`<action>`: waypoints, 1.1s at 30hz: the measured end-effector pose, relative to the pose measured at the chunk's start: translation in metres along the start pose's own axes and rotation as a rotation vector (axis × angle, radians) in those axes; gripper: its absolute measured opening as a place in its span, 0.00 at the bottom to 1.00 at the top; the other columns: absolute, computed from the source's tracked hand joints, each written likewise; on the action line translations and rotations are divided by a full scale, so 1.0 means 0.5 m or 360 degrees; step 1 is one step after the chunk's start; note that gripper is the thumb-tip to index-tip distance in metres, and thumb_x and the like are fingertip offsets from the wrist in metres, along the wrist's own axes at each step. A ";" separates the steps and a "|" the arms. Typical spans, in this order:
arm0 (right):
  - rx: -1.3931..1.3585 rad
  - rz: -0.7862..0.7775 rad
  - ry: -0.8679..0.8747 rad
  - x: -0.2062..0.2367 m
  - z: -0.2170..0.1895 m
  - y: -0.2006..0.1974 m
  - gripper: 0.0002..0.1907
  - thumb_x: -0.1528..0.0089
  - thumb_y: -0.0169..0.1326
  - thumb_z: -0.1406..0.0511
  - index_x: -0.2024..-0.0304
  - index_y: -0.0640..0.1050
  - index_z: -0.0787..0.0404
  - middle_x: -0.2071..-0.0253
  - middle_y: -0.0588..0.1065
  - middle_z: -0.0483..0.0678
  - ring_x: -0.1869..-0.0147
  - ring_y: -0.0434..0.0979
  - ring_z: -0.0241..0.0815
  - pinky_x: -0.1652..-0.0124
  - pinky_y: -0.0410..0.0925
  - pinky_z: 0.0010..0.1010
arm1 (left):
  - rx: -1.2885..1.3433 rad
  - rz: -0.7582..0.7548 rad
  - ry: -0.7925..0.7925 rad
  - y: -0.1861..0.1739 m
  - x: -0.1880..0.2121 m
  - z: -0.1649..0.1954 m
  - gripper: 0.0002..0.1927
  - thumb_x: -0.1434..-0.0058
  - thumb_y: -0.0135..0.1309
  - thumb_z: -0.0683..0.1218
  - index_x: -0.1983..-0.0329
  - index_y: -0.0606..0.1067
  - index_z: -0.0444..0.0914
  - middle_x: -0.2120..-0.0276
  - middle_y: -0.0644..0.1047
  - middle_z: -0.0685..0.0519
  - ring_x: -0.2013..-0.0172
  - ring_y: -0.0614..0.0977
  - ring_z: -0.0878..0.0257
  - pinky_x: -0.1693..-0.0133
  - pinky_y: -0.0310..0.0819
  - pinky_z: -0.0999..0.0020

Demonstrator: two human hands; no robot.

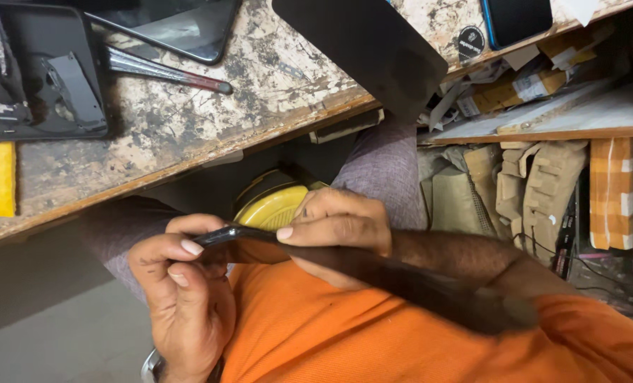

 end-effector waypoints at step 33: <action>-0.0566 -0.0175 0.0817 0.076 0.132 0.033 0.08 0.37 0.63 0.76 0.56 0.79 0.65 0.61 0.79 0.47 0.64 0.77 0.32 0.67 0.69 0.22 | 0.0164 0.0089 -0.0022 -0.053 -0.015 -0.045 0.08 0.16 0.45 0.50 0.45 0.62 0.42 0.50 0.71 0.41 0.62 0.71 0.62 0.54 0.66 0.68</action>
Point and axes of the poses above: each hand's wrist, its own x-axis away from the middle knuckle, its own y-axis out of the palm, z = x × y, the point moved 9 cm from there along -x, towards the middle knuckle
